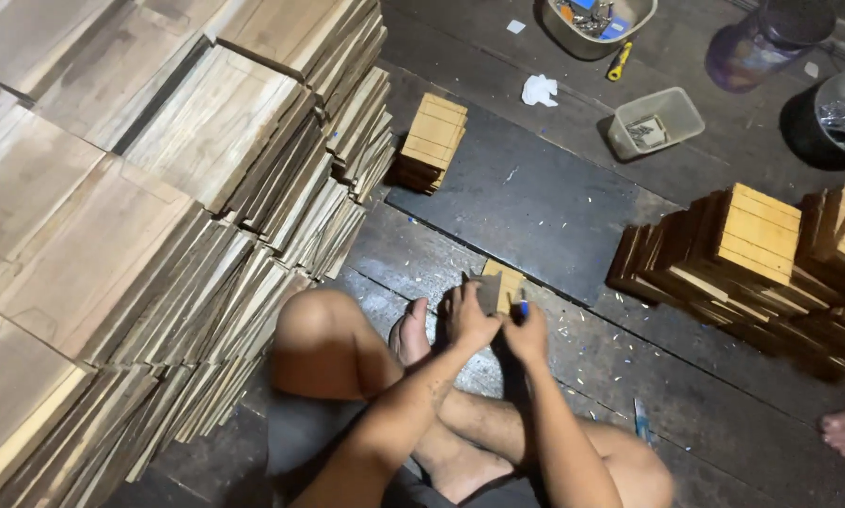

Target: The person marks small wooden blocks with a pen using a template for further processing.

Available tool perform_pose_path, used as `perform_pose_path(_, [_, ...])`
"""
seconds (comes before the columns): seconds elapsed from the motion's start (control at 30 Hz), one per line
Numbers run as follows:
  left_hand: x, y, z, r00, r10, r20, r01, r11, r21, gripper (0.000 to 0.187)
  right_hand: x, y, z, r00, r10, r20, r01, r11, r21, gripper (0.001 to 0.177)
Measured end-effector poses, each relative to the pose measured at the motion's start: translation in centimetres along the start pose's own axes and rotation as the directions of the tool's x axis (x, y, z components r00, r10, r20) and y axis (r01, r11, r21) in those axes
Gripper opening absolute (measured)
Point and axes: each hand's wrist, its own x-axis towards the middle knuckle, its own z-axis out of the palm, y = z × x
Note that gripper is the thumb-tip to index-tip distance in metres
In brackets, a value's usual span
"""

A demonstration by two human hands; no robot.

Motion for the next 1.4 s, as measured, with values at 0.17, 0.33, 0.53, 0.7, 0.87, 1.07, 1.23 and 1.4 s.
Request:
perform_pose_path(0.17, [1.2, -1.5, 3.6, 0.997, 0.077, 0.025, -0.08, 0.99, 0.116, 0.063, -0.7, 3.0, -2.6, 0.995, 0.081, -0.061, -0.049, 0.908, 0.416, 0.021])
perform_pose_path(0.33, [0.5, -2.5, 4.9, 0.971, 0.227, 0.078, -0.24, 0.932, 0.273, 0.058, -1.2, 1.9, -1.5, 0.995, 0.099, 0.0, -0.082, 0.826, 0.557, 0.028])
perform_pose_path(0.53, [-0.1, -2.1, 2.1, 0.929, 0.287, 0.233, -0.354, 0.871, 0.341, 0.072, 0.1, 4.1, 0.9, 0.993, 0.092, 0.068, -0.108, 0.955, 0.277, 0.023])
perform_pose_path(0.7, [2.1, -2.9, 1.4, 0.858, 0.306, 0.412, -0.495, 0.703, 0.51, 0.082, 1.2, 4.8, 2.7, 0.993, -0.084, -0.077, 0.089, 0.994, 0.07, 0.023])
perform_pose_path(0.87, [5.3, -5.2, 3.5, 0.866, 0.389, 0.314, -0.498, 0.726, 0.475, 0.074, 0.8, 2.0, 1.5, 0.979, -0.163, -0.118, 0.164, 0.986, -0.002, 0.035])
perform_pose_path(1.07, [3.5, -3.3, 0.8, 0.886, 0.39, 0.249, -0.462, 0.782, 0.418, 0.067, -0.6, 0.1, -1.3, 0.971, -0.237, 0.007, 0.236, 0.968, 0.088, 0.061])
perform_pose_path(1.23, [4.8, -3.5, 0.9, 0.922, 0.314, 0.225, -0.378, 0.853, 0.36, 0.075, -1.9, -2.4, -3.3, 0.949, -0.195, 0.25, 0.2, 0.98, 0.004, 0.093])
perform_pose_path(1.4, [4.6, -1.7, 0.0, 0.887, 0.298, 0.352, -0.44, 0.774, 0.455, 0.087, -1.7, -2.6, -2.8, 0.949, -0.194, 0.249, 0.225, 0.968, -0.106, 0.084])
